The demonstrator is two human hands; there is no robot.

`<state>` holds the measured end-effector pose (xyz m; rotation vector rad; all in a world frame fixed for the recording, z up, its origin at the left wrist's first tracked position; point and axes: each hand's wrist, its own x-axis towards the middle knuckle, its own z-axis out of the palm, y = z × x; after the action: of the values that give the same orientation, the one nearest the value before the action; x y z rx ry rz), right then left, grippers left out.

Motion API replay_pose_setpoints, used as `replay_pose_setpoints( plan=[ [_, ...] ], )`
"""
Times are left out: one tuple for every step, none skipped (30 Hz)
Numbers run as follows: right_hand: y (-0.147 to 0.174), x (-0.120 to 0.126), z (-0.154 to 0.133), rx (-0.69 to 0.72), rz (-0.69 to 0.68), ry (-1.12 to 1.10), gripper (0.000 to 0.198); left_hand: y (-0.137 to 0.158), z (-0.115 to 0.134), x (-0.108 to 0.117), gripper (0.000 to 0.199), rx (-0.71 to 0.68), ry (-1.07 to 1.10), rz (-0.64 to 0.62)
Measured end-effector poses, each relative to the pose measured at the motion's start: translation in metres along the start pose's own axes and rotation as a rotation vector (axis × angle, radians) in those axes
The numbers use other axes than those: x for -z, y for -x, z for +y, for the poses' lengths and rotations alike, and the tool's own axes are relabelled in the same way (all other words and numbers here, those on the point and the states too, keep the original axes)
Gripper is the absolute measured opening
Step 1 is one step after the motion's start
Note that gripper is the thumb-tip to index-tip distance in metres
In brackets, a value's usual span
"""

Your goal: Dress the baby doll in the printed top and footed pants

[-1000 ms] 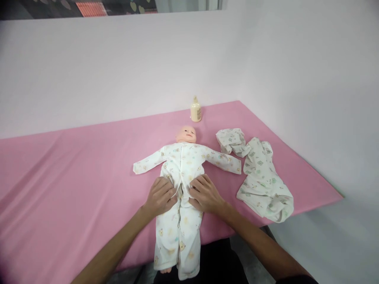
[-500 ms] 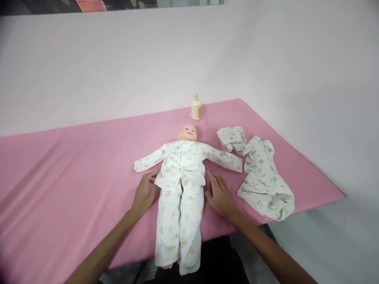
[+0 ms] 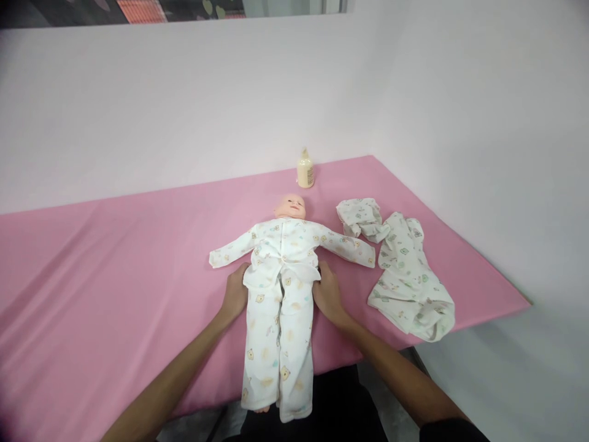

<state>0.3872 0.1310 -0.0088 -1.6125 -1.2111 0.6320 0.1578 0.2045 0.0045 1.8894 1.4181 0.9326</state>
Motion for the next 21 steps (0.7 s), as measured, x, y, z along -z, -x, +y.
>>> replay_pose_setpoints(
  plan=[
    [0.0,-0.002,-0.002,-0.029,0.03,-0.021,0.009,0.0,0.004,0.0,0.019,0.032,0.042,0.017],
    [-0.001,-0.004,-0.005,-0.054,0.059,-0.042,0.007,0.001,0.008,0.0,0.021,0.065,0.099,0.031],
    [-0.001,-0.006,-0.007,-0.081,0.087,-0.064,0.006,0.001,0.011,0.0,0.022,0.099,0.164,0.037],
    [-0.002,-0.008,-0.008,-0.106,0.109,-0.085,0.004,0.002,0.013,0.0,0.022,0.135,0.233,0.037],
    [-0.003,-0.01,-0.009,-0.127,0.125,-0.1,0.005,0.003,0.015,0.0,0.023,0.168,0.301,0.03],
    [-0.003,-0.011,-0.009,-0.148,0.14,-0.115,0.006,0.004,0.017,0.0,0.022,0.203,0.362,0.02],
    [-0.003,-0.012,-0.009,-0.164,0.15,-0.128,0.007,0.004,0.017,0.0,0.021,0.242,0.414,0.01],
    [-0.003,-0.013,-0.008,-0.177,0.154,-0.141,0.006,0.005,0.018,0.0,0.021,0.287,0.458,-0.001],
    [-0.003,-0.014,-0.007,-0.186,0.156,-0.152,0.003,0.006,0.017,0.0,0.02,0.333,0.491,-0.01],
    [-0.003,-0.014,-0.006,-0.192,0.158,-0.16,0.002,0.007,0.017,0.001,0.022,0.375,0.515,-0.015],
    [-0.003,-0.015,-0.004,-0.197,0.159,-0.17,0.006,0.008,0.017,0.002,0.024,0.408,0.524,-0.014],
    [-0.003,-0.016,-0.003,-0.201,0.163,-0.181,0.01,0.009,0.017,0.002,0.027,0.43,0.518,-0.009],
    [-0.003,-0.016,-0.003,-0.201,0.17,-0.191,0.012,0.01,0.017,0.003,0.031,0.439,0.495,-0.001],
    [-0.003,-0.017,-0.002,-0.199,0.179,-0.196,0.014,0.011,0.017,0.004,0.034,0.437,0.463,0.006],
    [-0.003,-0.018,-0.002,-0.194,0.187,-0.202,0.016,0.013,0.018,0.005,0.037,0.43,0.427,0.011],
    [-0.004,-0.018,-0.002,-0.188,0.195,-0.208,0.018,0.014,0.019,0.006,0.038,0.42,0.392,0.014],
    [-0.004,-0.019,-0.001,-0.182,0.201,-0.214,0.02,0.016,0.02,0.007,0.039,0.409,0.359,0.012],
    [-0.004,-0.019,-0.001,-0.178,0.206,-0.219,0.023,0.017,0.022,0.008,0.04,0.397,0.334,0.005],
    [-0.004,-0.019,-0.001,-0.177,0.207,-0.224,0.026,0.018,0.023,0.009,0.041,0.385,0.315,-0.004],
    [-0.005,-0.019,-0.001,-0.176,0.205,-0.228,0.028,0.019,0.024,0.009,0.042,0.369,0.298,-0.017],
    [-0.005,-0.019,-0.001,-0.174,0.198,-0.229,0.03,0.021,0.024,0.01,0.042,0.351,0.28,-0.031]
  ],
)
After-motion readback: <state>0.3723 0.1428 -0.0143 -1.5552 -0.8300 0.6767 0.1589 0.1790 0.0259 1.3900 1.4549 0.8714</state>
